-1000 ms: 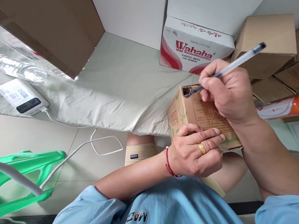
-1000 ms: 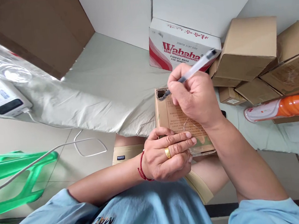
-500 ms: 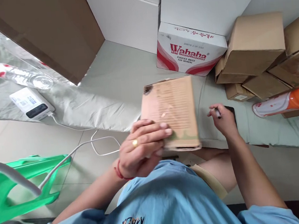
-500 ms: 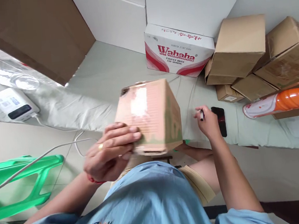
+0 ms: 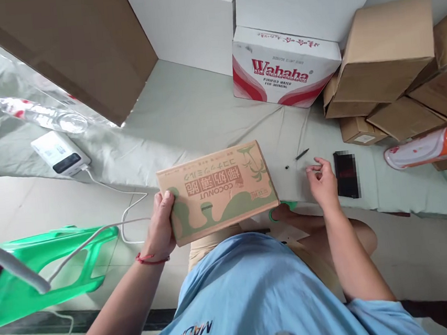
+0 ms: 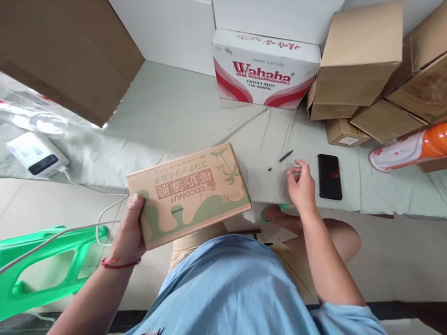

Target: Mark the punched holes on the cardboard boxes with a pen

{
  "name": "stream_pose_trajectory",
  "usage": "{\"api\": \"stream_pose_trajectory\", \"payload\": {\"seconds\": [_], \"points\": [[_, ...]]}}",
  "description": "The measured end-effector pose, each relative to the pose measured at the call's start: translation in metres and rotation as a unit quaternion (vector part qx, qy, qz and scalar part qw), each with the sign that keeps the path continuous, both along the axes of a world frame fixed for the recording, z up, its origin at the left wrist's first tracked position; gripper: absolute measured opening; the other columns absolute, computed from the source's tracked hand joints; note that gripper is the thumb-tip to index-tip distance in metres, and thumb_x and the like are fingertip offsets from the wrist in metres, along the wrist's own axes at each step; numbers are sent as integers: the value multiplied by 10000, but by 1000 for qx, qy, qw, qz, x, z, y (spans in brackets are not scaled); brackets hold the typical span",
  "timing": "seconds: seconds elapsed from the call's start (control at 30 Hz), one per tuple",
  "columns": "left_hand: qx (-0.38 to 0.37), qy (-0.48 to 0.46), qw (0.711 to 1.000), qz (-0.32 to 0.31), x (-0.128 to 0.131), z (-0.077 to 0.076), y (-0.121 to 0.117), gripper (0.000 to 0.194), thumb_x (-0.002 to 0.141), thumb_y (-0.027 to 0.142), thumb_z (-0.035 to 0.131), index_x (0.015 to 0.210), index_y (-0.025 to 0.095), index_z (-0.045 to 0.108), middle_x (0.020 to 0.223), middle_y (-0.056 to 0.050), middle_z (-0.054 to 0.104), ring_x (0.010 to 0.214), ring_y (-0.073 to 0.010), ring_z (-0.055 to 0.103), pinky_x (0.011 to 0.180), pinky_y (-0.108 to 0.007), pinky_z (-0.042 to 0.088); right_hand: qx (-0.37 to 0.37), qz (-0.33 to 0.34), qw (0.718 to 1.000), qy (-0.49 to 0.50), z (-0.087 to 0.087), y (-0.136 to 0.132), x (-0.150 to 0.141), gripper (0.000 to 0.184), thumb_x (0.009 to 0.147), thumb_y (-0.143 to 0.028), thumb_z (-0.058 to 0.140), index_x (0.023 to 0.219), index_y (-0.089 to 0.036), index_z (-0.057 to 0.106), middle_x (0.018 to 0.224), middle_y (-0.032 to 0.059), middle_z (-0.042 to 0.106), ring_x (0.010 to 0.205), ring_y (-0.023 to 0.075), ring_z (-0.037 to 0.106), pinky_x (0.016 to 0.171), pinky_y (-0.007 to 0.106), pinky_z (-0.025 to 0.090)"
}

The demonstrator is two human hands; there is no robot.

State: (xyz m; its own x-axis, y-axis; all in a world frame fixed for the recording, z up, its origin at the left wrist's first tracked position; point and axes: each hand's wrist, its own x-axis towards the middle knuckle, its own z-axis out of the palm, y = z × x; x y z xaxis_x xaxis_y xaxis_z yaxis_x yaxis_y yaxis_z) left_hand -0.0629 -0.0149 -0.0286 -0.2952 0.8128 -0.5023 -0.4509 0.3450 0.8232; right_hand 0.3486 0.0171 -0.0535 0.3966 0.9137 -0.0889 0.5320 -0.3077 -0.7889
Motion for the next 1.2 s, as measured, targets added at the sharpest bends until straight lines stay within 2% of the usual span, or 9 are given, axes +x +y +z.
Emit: {"api": "stream_pose_trajectory", "payload": {"seconds": [0.13,0.27,0.43,0.53,0.6,0.77,0.93,1.03,1.2], "points": [[-82,-47,995,-28,-6,0,1,427,930,545,774,1192,210,741,1088,-115,819,1197,-389,786,945,-506,725,-33,76,988,130,2,-32,-35,629,979,-767,558,1202,-201,716,1043,126,805,716,203,627,623,334,556],[-111,-40,992,-53,-15,6,2,437,821,537,851,1134,244,767,1093,-129,832,1244,-428,771,935,-525,731,-42,140,942,301,3,-40,-57,693,965,-817,619,1366,-258,698,1284,133,776,1104,264,726,777,351,656],[47,5,995,-86,-26,22,17,555,691,557,906,1145,258,797,1222,-124,824,1281,-436,728,943,-565,717,-62,132,906,398,9,-26,-65,868,911,-839,688,1601,-336,530,1596,127,609,1294,279,699,818,361,693],[148,50,988,-15,-40,19,32,440,820,584,781,1116,260,783,1269,-63,824,1340,-371,688,1075,-578,654,-117,195,875,428,17,-30,-69,723,929,-802,712,1441,-293,673,1440,115,712,1107,240,751,762,344,695],[122,81,988,57,-48,9,37,357,853,580,724,974,244,724,1149,-29,824,1250,-302,707,1090,-529,634,-162,253,851,431,20,-35,-69,648,936,-792,718,1254,-230,764,1221,112,787,968,217,756,741,332,683],[15,105,989,105,-24,-17,2,495,957,731,615,893,241,583,847,-22,685,935,-248,709,868,-482,673,-52,135,921,362,19,-20,-60,645,913,-775,749,1245,-222,751,1259,116,777,949,192,698,706,284,632],[-131,-109,979,-111,46,-21,-56,822,792,819,856,1355,257,649,1272,-161,774,1291,-403,737,877,-505,681,-4,163,920,355,14,16,-72,861,931,-807,690,1634,-343,512,1729,106,482,1125,229,689,762,340,669],[-89,-136,975,-148,74,-22,-62,954,737,795,927,1503,329,601,1421,-139,745,1413,-390,684,904,-435,676,19,215,916,339,9,23,-88,908,936,-848,660,1655,-329,464,1723,111,464,1118,228,665,779,350,662],[-42,-130,987,-80,84,-19,-48,739,779,563,976,1413,310,694,1467,-75,755,1400,-381,698,993,-468,695,65,211,929,298,3,-6,-105,704,998,-786,645,1465,-266,558,1450,132,613,955,178,635,771,312,603]]}}
